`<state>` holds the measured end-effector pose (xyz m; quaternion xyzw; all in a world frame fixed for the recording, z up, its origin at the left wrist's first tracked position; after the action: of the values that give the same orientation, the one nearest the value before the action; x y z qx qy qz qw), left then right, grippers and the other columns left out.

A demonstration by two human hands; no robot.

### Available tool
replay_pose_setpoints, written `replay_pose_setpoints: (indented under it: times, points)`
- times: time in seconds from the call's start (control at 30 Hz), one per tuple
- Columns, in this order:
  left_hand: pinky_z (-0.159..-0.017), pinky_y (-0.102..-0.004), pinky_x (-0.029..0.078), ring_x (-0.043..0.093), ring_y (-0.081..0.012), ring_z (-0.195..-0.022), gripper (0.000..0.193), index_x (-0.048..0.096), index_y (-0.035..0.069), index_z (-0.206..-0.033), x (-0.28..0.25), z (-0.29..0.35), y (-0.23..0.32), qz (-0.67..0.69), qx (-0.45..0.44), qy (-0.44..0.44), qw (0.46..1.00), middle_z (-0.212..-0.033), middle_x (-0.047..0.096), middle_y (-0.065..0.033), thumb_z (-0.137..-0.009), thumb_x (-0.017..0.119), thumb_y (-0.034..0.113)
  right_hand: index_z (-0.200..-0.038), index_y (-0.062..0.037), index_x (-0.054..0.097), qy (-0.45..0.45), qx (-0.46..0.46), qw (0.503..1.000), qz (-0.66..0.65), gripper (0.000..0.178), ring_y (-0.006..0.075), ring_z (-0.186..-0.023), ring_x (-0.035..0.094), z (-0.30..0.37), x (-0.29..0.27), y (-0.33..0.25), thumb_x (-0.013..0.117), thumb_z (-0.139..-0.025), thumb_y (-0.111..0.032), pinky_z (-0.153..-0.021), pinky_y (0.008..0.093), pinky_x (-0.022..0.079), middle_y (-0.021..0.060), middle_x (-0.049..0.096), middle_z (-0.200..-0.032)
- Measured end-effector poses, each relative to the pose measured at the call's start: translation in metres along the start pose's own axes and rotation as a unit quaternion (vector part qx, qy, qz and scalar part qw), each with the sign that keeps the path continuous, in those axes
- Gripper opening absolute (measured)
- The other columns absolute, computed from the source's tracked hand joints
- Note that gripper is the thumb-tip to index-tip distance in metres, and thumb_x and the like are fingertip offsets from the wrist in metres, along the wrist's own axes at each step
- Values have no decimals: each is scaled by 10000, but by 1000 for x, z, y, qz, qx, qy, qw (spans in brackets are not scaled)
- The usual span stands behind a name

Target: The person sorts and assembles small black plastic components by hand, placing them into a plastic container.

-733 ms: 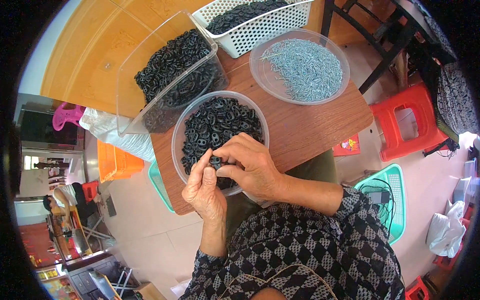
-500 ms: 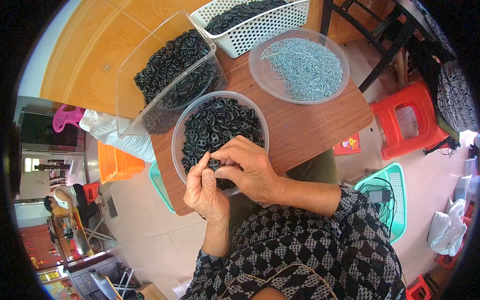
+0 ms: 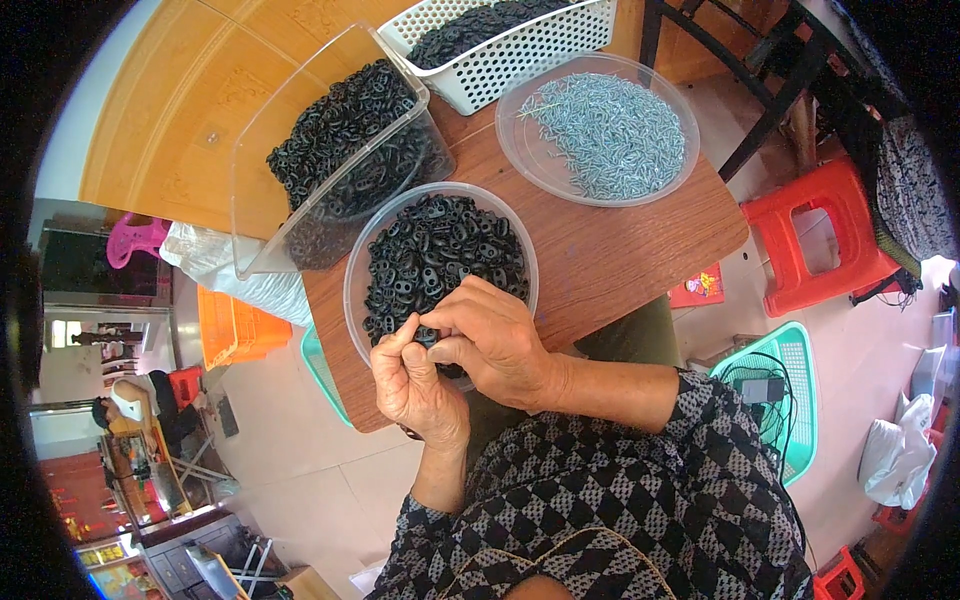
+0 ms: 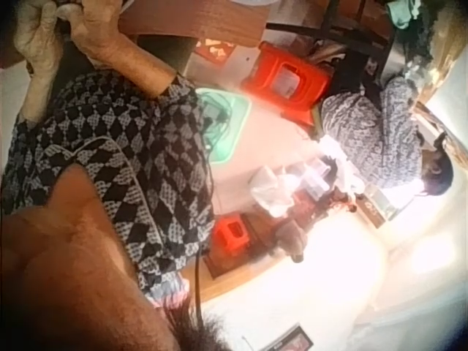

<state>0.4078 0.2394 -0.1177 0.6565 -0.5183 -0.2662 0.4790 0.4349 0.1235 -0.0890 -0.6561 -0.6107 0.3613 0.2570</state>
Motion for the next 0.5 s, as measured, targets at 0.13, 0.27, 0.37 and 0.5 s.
replay_pose_setpoints:
  times: [0.13,0.27,0.37,0.5]
  points:
    - [-777,-222,423,491,-92,-866,159,598,-31,-1016,1,2,-1,-42,3,0,999,-952,542,-33,-948,548,104,-915,18,631,-9,-86,995,46,229,256,-693,564,0,-4,2,696,-704,-45,-614,335,453,118,621,-831]
    - [-776,-262,426,498,-115,-847,196,598,-35,-1044,1,5,7,-59,-14,19,998,-915,560,-42,-959,522,124,-934,17,611,-3,-78,996,37,221,272,-724,572,2,0,1,678,-740,-66,-645,357,456,124,620,-854]
    - [-807,-261,433,510,-116,-879,215,592,-43,-1066,-2,5,13,3,-62,26,998,-945,567,-45,-961,526,132,-969,25,607,5,-67,998,21,242,262,-743,568,-2,-1,-10,678,-747,-41,-662,345,454,125,619,-890]
    - [-781,-251,479,555,-123,-881,260,561,-62,-1114,1,-5,11,30,-48,17,998,-1018,596,-94,-958,535,144,-988,27,607,-4,-45,999,27,263,271,-783,561,-9,-5,-14,674,-745,-49,-688,351,454,129,609,-901]
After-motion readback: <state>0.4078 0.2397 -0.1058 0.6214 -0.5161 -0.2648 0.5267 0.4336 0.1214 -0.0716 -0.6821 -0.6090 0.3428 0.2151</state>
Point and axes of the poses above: each hand's wrist, its own z-axis away from the middle knuckle, its own x-axis out of the palm, y = z × x, the point moved 3 cm from there along -z, towards the middle knuckle
